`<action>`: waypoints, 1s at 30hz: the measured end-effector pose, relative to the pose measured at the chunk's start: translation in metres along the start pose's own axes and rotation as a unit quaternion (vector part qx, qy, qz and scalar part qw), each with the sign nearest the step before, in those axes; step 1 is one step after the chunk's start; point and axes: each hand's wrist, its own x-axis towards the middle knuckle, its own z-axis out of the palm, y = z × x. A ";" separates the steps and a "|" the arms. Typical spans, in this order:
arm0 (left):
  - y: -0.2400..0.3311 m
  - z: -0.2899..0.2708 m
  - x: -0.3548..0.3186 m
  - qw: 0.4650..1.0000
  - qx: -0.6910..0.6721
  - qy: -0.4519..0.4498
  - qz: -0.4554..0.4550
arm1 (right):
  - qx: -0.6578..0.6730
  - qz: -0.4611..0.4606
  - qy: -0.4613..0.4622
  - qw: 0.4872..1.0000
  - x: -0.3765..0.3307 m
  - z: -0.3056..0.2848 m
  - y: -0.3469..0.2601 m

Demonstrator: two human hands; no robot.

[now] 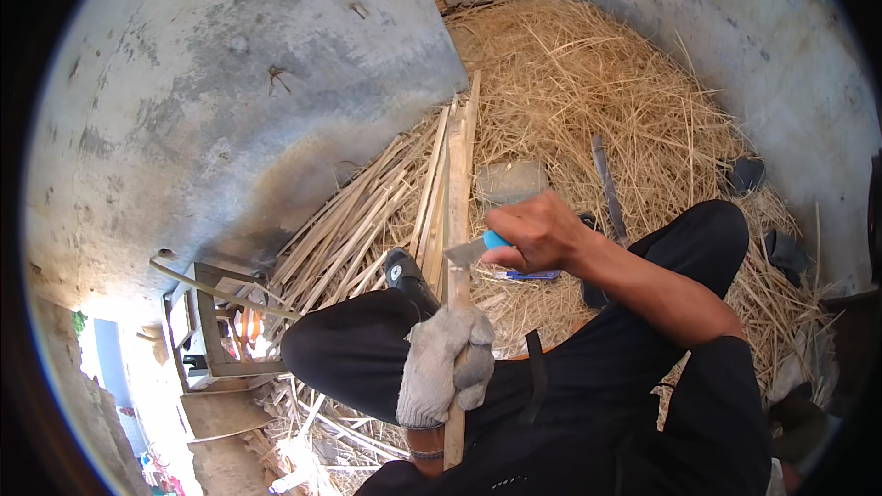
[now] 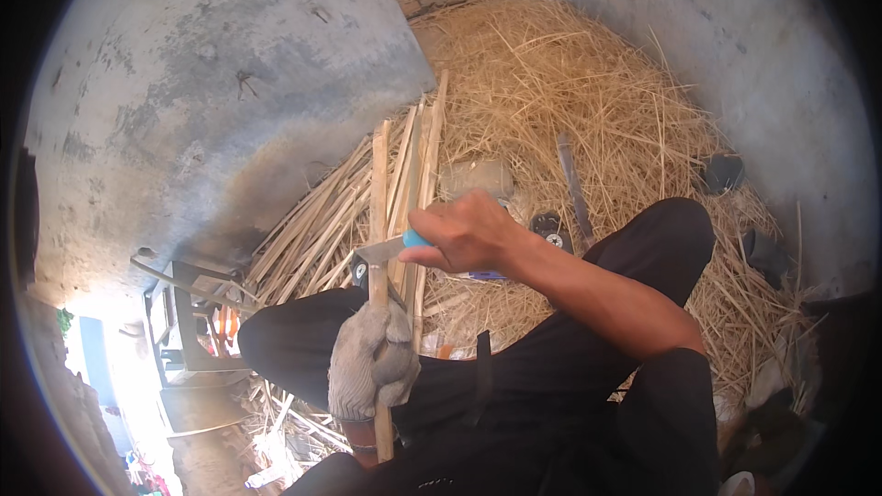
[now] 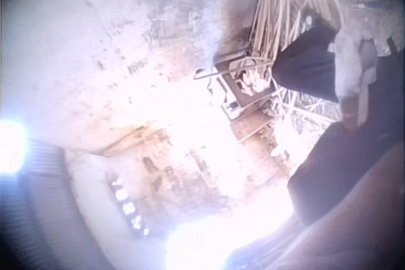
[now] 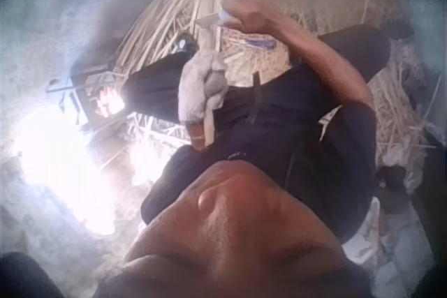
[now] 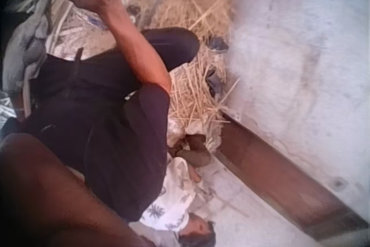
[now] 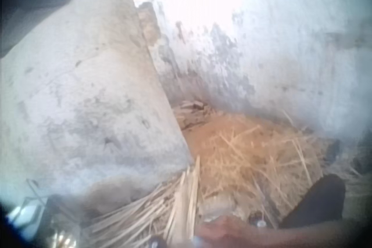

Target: The person sits on a straw-covered floor and uses a knife to split a long bamboo stick into thin strips. They hold the bamboo with a gloved left hand and repeatedly slice downward with the knife in the right hand, separating the material into narrow pieces.

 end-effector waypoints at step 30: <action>-0.025 -0.006 -0.002 0.811 -0.386 -0.433 -0.071 | -0.209 0.391 0.106 0.890 0.011 -0.063 0.089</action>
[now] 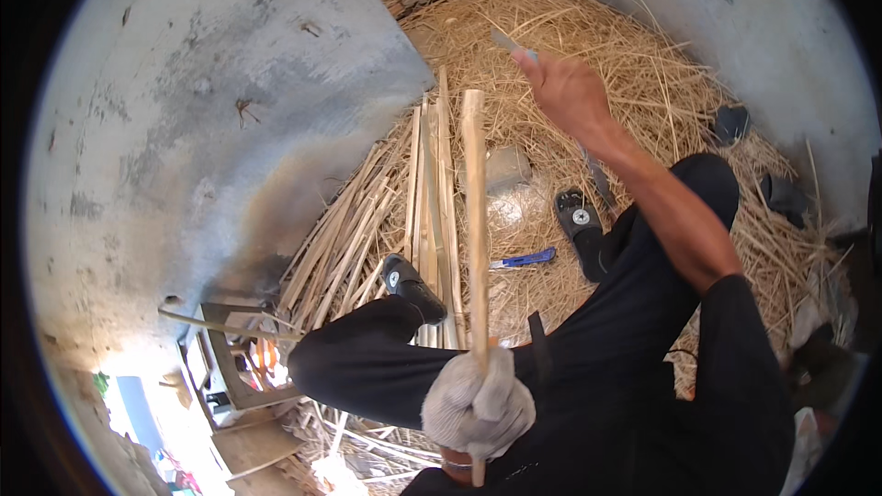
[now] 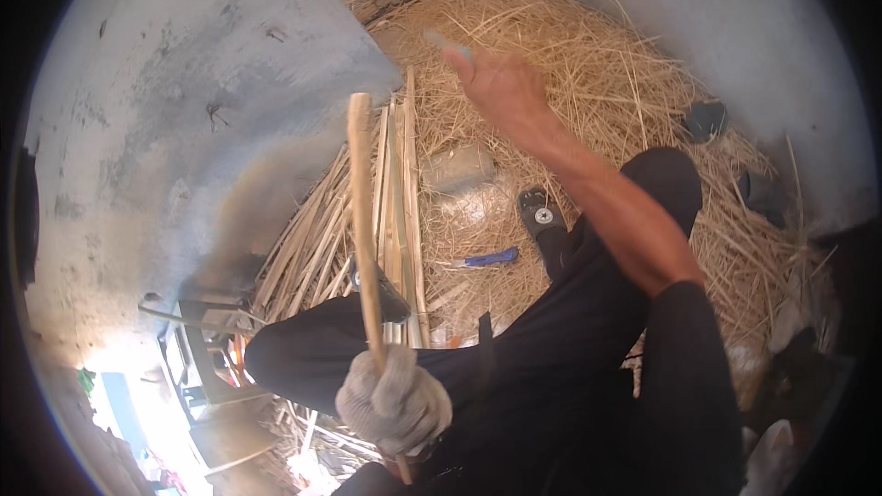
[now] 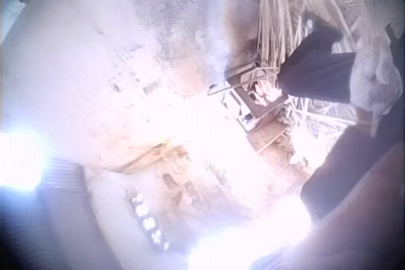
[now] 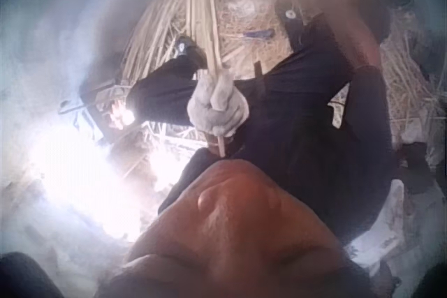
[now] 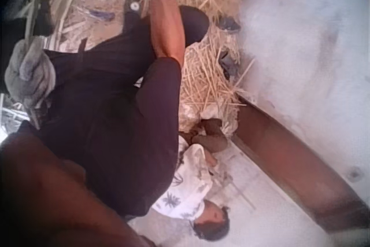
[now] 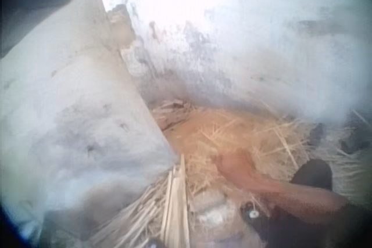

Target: The person sits on a straw-covered floor and uses a knife to split a long bamboo stick into thin strips. They hold the bamboo with a gloved left hand and repeatedly slice downward with the knife in the right hand, separating the material into narrow pieces.

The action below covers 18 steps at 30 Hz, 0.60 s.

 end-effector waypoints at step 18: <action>0.008 -0.007 0.015 0.996 -0.013 0.087 0.031 | 0.160 -0.336 -0.165 0.913 -0.079 -0.046 -0.074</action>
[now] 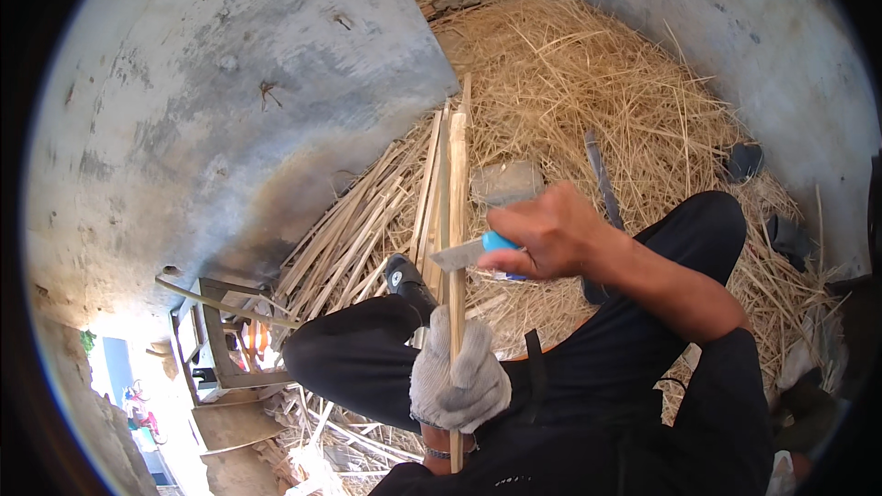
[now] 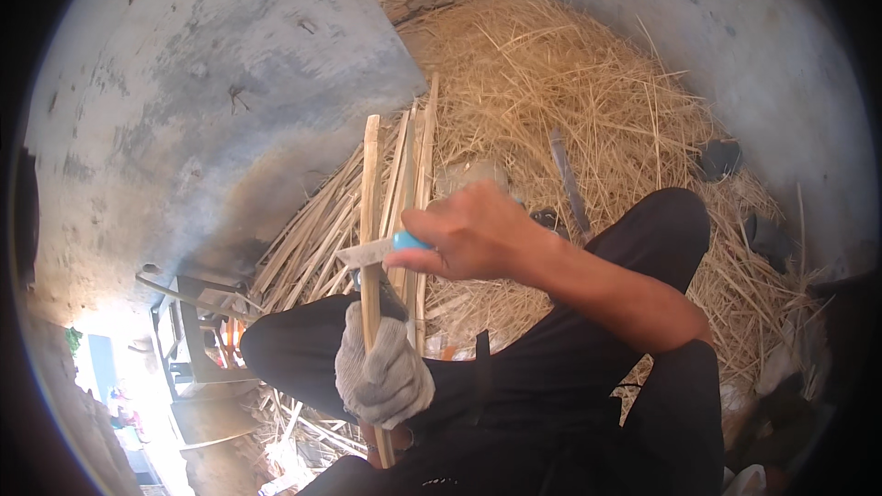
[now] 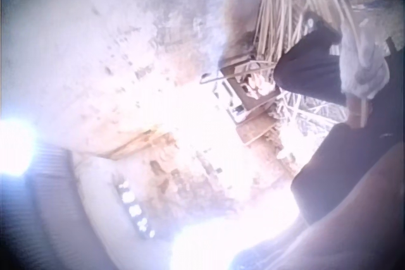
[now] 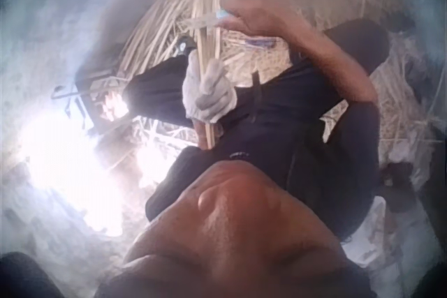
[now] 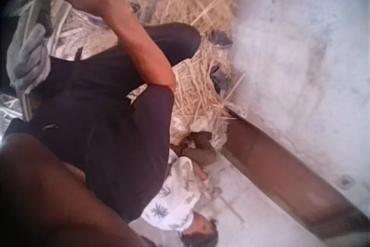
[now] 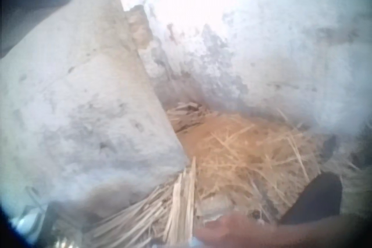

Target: The person sits on a straw-covered floor and uses a knife to split a long bamboo stick into thin strips. They hold the bamboo with a gloved left hand and repeatedly slice downward with the knife in the right hand, separating the material into narrow pieces.

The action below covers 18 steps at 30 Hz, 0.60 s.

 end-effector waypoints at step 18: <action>-0.005 0.002 -0.004 0.991 0.052 0.122 0.019 | 0.082 -0.007 0.000 0.997 0.001 -0.008 0.007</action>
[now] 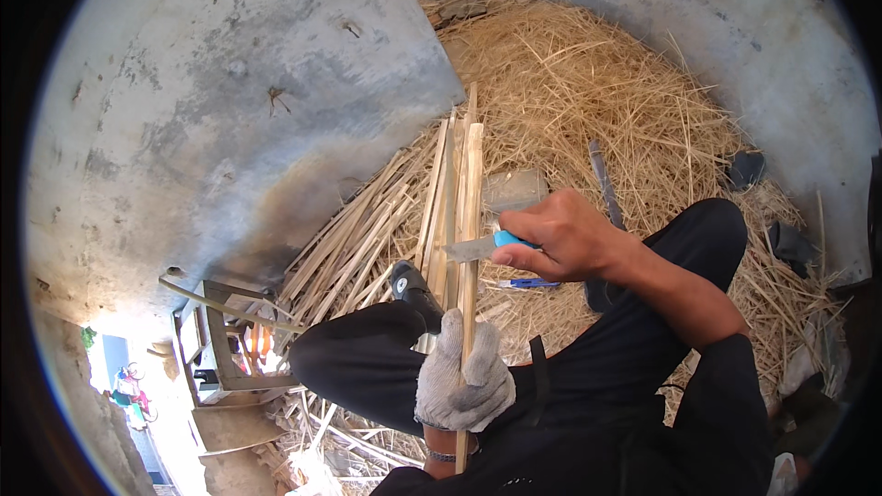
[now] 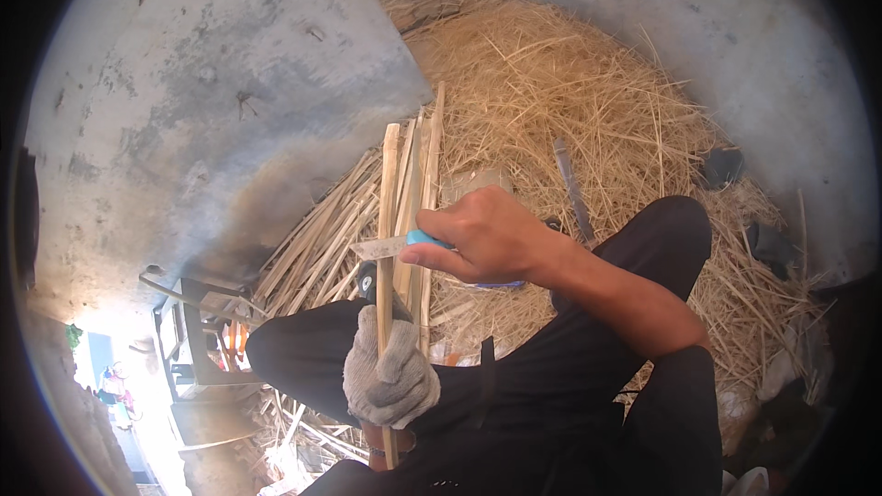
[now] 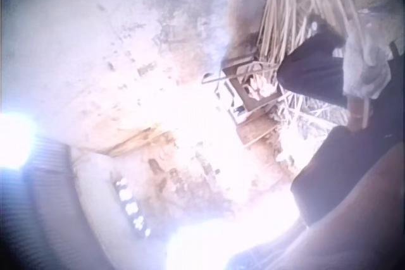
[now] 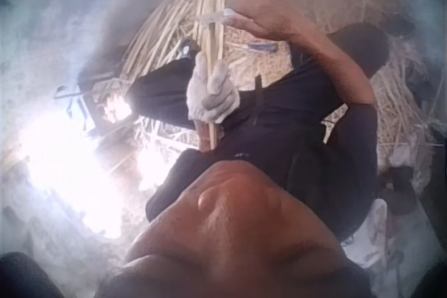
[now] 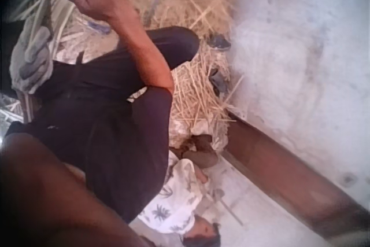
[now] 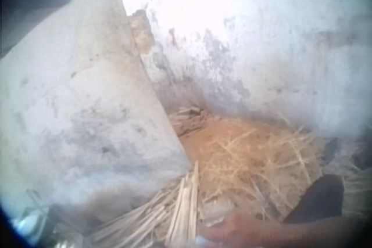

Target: The person sits on a straw-covered floor and uses a knife to split a long bamboo stick into thin strips. They hold the bamboo with a gloved left hand and repeatedly slice downward with the knife in the right hand, separating the material into narrow pieces.

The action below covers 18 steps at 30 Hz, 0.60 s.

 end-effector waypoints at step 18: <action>-0.011 0.015 -0.012 0.993 0.114 -0.004 0.003 | -0.021 0.179 0.161 0.970 0.003 -0.004 0.038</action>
